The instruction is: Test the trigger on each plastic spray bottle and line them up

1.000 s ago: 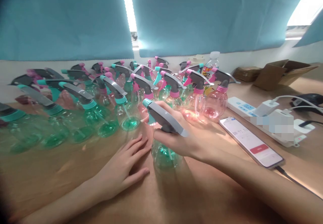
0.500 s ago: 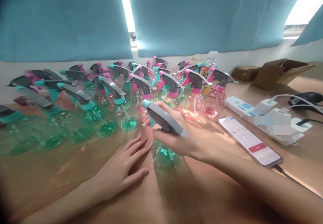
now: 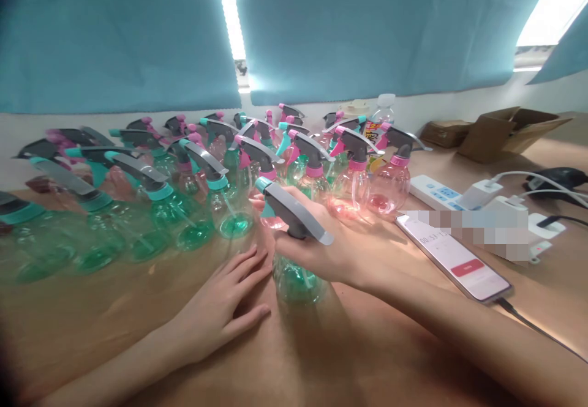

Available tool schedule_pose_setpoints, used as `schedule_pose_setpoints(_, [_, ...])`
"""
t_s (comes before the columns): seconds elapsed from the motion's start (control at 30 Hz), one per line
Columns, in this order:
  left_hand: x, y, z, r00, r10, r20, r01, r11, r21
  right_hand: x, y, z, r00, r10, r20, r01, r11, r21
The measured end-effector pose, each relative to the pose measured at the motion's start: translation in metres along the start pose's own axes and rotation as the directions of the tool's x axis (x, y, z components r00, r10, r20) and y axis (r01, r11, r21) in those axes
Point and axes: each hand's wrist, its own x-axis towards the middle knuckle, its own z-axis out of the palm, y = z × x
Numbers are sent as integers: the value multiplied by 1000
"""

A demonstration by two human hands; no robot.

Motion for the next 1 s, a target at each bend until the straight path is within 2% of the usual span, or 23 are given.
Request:
schedule_pose_setpoints(0.13, [0,0,0,1000,0,2,0,1000,2,1,-5,-1,998,56,8,-56,998,-24])
schedule_pose_setpoints(0.3, [0,0,1,1000,0,2,0,1000,3,1,-6,-3,1000,9,-6,-9,999,-31])
schedule_pose_setpoints(0.43, [0,0,0,1000,-5,-1,5,1000,-3,1,-4,-2,1000,16,-6,-16,998,-55])
schedule_pose_setpoints(0.83, [-1,0,1,1000,-5,1,5,1000,-8,3,-6,-2,999,-15,48,8,989,150])
schedule_pose_setpoints(1.0, [0,0,0,1000,-4,7,4,1000,-16,4,-9,-1,999,-43,28,37,980,196])
